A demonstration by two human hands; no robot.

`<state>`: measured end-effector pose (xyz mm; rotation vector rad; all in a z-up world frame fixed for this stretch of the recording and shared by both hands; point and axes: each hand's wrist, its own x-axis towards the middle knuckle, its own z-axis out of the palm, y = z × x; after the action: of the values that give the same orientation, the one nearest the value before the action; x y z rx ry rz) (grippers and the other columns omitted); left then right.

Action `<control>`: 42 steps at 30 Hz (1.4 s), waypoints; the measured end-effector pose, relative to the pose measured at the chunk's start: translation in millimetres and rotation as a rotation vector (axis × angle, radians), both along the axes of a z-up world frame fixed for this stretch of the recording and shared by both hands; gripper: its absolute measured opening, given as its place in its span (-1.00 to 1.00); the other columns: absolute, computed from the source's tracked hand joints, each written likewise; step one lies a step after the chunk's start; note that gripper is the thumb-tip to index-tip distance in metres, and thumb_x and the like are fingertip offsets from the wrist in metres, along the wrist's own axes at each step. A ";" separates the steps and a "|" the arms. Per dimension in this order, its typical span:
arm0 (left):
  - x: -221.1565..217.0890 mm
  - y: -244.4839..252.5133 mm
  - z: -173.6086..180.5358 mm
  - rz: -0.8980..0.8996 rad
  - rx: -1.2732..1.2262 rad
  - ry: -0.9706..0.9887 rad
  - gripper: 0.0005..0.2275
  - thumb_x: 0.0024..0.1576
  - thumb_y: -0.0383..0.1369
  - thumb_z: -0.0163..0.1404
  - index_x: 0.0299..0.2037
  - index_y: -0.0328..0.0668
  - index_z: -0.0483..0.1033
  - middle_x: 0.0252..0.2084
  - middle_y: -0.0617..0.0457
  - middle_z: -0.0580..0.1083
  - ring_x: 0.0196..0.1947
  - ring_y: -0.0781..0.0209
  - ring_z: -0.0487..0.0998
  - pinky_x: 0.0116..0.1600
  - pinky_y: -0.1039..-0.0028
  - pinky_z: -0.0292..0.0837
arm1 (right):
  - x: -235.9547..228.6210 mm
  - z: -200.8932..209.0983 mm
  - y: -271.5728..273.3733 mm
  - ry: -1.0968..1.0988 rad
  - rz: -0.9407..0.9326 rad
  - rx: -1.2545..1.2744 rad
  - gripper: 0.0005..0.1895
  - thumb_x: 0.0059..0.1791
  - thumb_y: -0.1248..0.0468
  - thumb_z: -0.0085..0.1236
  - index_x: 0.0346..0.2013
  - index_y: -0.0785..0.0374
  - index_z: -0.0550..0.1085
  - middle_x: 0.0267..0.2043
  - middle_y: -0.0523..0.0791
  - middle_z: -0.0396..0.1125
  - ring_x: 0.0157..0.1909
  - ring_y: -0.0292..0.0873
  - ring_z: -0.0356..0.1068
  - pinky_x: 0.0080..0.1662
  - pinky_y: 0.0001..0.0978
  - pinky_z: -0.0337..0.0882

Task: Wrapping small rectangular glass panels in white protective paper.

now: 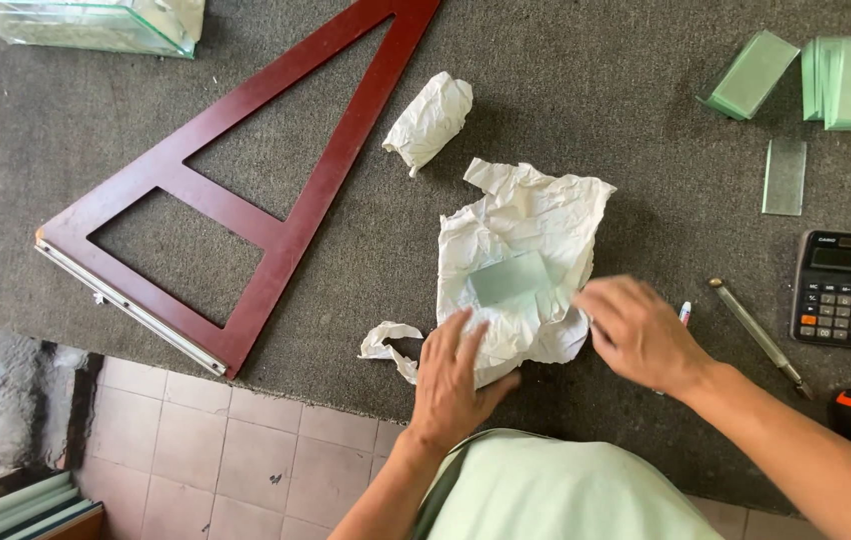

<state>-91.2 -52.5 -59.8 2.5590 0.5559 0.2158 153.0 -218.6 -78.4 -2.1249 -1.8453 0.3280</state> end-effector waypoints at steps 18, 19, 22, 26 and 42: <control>-0.9 36.6 -50.9 -0.062 0.259 -0.090 -0.79 0.18 -0.42 -0.20 -0.21 0.06 0.54 -0.29 0.19 0.50 -0.13 0.17 0.55 0.14 0.25 0.38 | 7.1 -57.8 12.5 -0.210 0.067 0.314 -0.74 -0.07 0.40 -0.04 -0.20 0.04 0.52 -0.14 -0.19 0.36 -0.01 -0.11 0.32 -0.04 -0.24 0.37; -1.0 43.8 -50.8 -0.064 0.258 -0.088 -0.79 0.18 -0.42 -0.20 -0.21 0.06 0.54 -0.29 0.19 0.50 -0.13 0.17 0.55 0.14 0.25 0.38 | 8.6 -58.8 13.7 -0.208 0.064 0.313 -0.74 -0.07 0.40 -0.04 -0.20 0.04 0.52 -0.14 -0.19 0.36 -0.01 -0.11 0.32 -0.04 -0.24 0.37; 6.5 59.2 -31.4 -0.021 0.160 -0.052 -0.81 0.33 -0.25 -0.21 -0.16 0.06 0.51 -0.31 0.19 0.51 -0.17 0.22 0.57 0.02 0.39 0.40 | 13.4 -53.2 22.6 -0.051 0.001 0.267 -0.89 -0.06 0.29 0.14 -0.25 0.03 0.52 -0.20 -0.21 0.40 -0.03 -0.16 0.36 -0.01 -0.28 0.41; 22.0 51.2 19.3 -0.110 0.245 -0.003 -0.38 0.04 0.22 0.06 0.08 -0.10 0.41 -0.16 -0.01 0.50 -0.02 0.05 0.53 0.18 0.18 0.34 | 10.6 -25.5 42.0 0.060 -0.044 0.263 -0.93 -0.04 0.24 0.21 -0.26 0.07 0.55 -0.28 -0.18 0.43 -0.06 -0.14 0.40 0.00 -0.28 0.46; 50.1 41.4 -5.2 -0.089 0.346 -0.067 -0.93 0.17 -0.44 -0.03 -0.29 0.01 0.48 -0.04 0.09 0.50 0.19 0.13 0.45 0.33 0.09 0.04 | 26.0 -44.3 47.3 -0.062 0.107 0.242 -0.84 -0.02 0.10 0.19 -0.18 0.02 0.55 -0.10 -0.16 0.40 0.07 -0.14 0.33 0.10 -0.28 0.37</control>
<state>-41.1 -11.0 -65.0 2.8896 0.4069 0.3948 179.0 -171.3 -122.7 -1.8987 -1.9289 0.0581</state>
